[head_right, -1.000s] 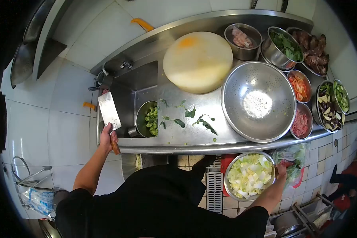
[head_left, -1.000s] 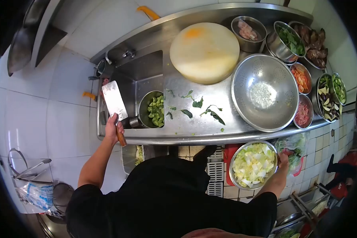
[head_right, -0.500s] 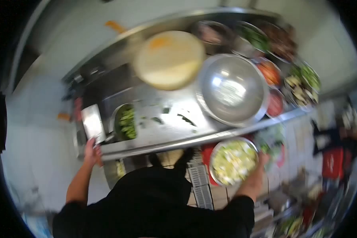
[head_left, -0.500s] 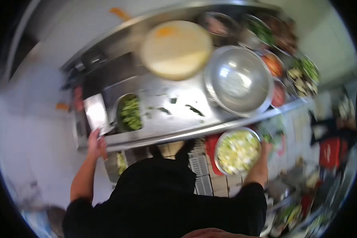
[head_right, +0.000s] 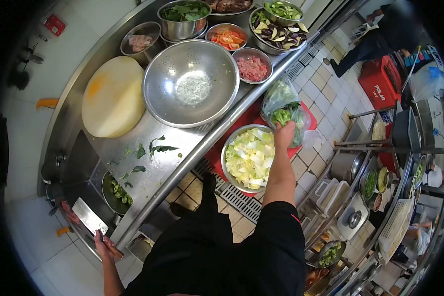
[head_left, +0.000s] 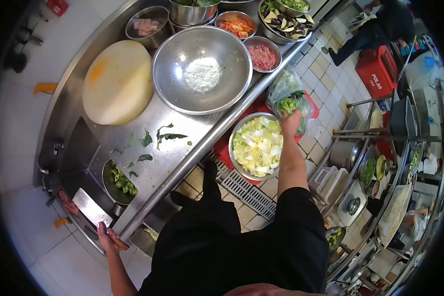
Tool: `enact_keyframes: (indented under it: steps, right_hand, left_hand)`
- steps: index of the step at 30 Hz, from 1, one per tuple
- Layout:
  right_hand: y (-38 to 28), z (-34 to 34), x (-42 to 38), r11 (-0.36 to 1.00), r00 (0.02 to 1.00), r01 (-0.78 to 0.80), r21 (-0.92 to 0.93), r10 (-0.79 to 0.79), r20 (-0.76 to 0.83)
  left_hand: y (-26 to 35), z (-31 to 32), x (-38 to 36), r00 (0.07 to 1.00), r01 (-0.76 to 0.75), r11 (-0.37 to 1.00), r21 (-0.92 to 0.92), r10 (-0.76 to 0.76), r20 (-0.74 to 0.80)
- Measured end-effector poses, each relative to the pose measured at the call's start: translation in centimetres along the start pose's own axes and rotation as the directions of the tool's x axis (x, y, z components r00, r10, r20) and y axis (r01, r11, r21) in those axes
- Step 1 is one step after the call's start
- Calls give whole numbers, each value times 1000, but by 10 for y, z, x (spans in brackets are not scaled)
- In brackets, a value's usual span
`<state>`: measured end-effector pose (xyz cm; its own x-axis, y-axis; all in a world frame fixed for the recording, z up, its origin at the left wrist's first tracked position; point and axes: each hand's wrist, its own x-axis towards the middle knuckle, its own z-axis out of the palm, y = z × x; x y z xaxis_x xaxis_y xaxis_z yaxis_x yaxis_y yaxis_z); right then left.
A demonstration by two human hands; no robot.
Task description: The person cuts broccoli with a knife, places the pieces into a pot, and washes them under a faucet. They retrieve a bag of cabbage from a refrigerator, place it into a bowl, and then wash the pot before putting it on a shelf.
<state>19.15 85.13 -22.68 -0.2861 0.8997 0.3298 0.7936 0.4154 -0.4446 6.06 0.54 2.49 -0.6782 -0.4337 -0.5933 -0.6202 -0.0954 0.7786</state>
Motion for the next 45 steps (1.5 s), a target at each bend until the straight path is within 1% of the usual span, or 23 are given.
enact_keyframes:
  steps: [2,3,4,5,7,8,10,13,17,19,21,23,24,25,26,27,28,30,34,38,40,42,45]
  right_hand:
    - [4,7,14,993,990,109,-36,-112,-91]
    - [11,17,31,805,890,-452,385,435,135]
    - [9,17,41,198,507,-821,536,684,525]
    - [12,15,43,197,507,-820,538,688,519]
    - [12,-2,45,-337,331,-708,621,618,713]
    - [11,-13,43,-337,336,-701,628,622,708]
    - [11,-30,30,-218,489,-780,586,374,789]
    - [-17,-71,0,-157,592,-757,634,247,767]
    - [-130,-150,-75,-241,603,-775,584,-8,797]
    - [-205,-186,-118,-286,407,-887,362,-115,906]
    - [-266,-202,-156,-128,277,-959,251,-258,926]
    - [-320,-202,-189,55,113,-989,141,-350,930]
    - [-348,-201,-205,169,45,-979,111,-350,936]
    - [-376,-198,-223,284,6,-952,110,-345,939]
    - [-402,-191,-244,373,7,-918,136,-325,946]
    - [-426,-186,-262,421,-59,-902,99,-347,936]
    - [-448,-181,-282,467,-125,-882,62,-359,925]
    - [-482,-165,-328,485,-179,-874,8,-338,924]
    - [-527,-158,-408,507,-208,-861,-35,-289,934]
    - [-549,-150,-462,582,-251,-811,-63,-248,936]
    - [-561,-160,-474,587,-287,-803,-101,-233,929]
    - [-568,-164,-484,606,-291,-790,-94,-236,927]
    - [-583,-167,-497,617,-310,-781,-97,-248,918]
  left_hand:
    - [4,5,1,999,4,1000,0,-4,33]
    - [4,6,1,998,4,1000,-8,-4,60]
    - [3,6,3,998,5,1000,-10,-5,64]
    - [2,7,5,997,17,1000,-17,-16,74]
    - [0,9,10,995,32,999,-16,-30,96]
    - [-4,11,11,995,27,999,-21,-25,96]
    - [-9,15,10,995,16,999,-38,-13,100]
    - [-17,11,13,996,41,995,-92,-34,77]
    - [-26,25,2,991,-129,982,135,124,48]
    - [-43,28,13,943,-273,937,217,215,255]
    - [-47,49,11,898,-385,870,310,276,342]
    - [-29,74,-22,864,-389,885,255,256,433]
    - [-29,79,-25,790,-541,800,258,380,481]
    - [-23,82,-29,554,-827,497,262,643,529]
    - [1,82,-50,555,-827,480,292,615,560]
    - [2,79,-50,487,-872,412,264,678,551]
    - [3,72,-49,502,-865,425,268,699,509]
    - [5,51,-45,440,-895,306,326,728,525]
    - [-13,-2,-12,583,-791,321,521,655,481]
    - [-7,-52,6,650,-729,300,615,584,487]
    - [15,-64,-5,646,-723,326,610,631,429]
    - [32,-71,-17,576,-782,422,459,771,273]
    - [16,-72,3,590,-763,401,507,753,291]
